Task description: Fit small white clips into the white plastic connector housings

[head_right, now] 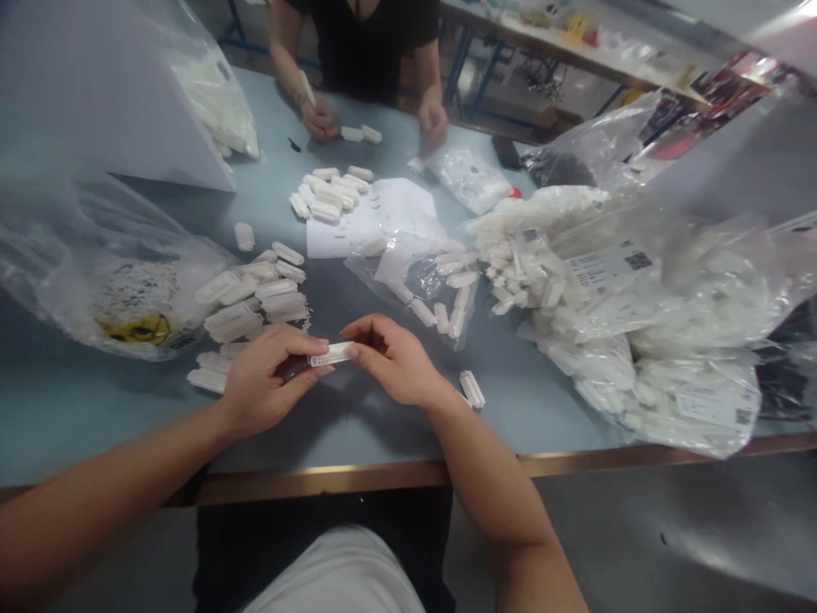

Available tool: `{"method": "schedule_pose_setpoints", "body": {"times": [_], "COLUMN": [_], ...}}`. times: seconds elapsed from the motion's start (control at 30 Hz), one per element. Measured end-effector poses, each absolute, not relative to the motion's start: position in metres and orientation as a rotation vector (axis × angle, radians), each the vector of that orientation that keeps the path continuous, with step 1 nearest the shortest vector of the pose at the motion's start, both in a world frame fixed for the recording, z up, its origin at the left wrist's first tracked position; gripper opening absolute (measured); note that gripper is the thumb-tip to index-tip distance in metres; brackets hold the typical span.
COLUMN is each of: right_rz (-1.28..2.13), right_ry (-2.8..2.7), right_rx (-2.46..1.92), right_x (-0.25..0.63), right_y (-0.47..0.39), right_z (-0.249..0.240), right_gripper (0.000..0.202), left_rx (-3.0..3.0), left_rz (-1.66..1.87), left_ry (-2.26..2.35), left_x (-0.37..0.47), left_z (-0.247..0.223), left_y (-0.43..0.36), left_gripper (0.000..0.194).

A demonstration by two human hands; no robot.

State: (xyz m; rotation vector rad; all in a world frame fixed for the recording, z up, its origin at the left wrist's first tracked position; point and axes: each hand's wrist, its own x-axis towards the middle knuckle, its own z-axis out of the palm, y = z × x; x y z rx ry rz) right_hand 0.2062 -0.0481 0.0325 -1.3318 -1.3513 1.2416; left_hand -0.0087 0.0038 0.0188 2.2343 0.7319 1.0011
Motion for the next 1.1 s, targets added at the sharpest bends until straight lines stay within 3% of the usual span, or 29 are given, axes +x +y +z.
{"method": "schedule_pose_setpoints", "body": {"times": [0.17,0.4,0.53,0.6,0.7,0.87,1.1], "right_rz": [1.361,1.325,1.352,1.195,0.812,0.346,0.233], "right_ry": [-1.286,-1.272,-1.267,-1.385,-1.81,-2.446,-2.573], "right_rx": [-1.235,-1.302,-1.231,-1.301,-1.389,-1.315,-1.472], "right_x": [0.206,0.206,0.208,0.202,0.184,0.153,0.146], "right_y": [-0.046,-0.048,-0.042,-0.036,-0.031,-0.032,-0.033], "right_z": [0.033,0.034,0.031,0.025,0.012,0.0,0.0], "right_gripper": [0.036,0.028,0.037,0.03,0.017,0.03,0.024], "left_rx": [2.222,2.285,2.408,2.411,2.302,2.196,2.061], "left_rz": [1.015,1.047,0.991,0.698,0.182,0.037,-0.109], "left_ry": [0.763,0.711,0.358,0.099,0.215,0.177,0.303], "left_x": [-0.009,-0.008,-0.009,-0.008,-0.005,-0.001,0.0], "left_z": [0.018,0.02,0.023,0.029,0.041,0.049,0.055], "left_y": [0.004,-0.001,-0.013,-0.021,-0.031,-0.034,-0.029], "left_gripper": [0.01,0.011,0.017,0.018,0.022,0.029,0.032]}}
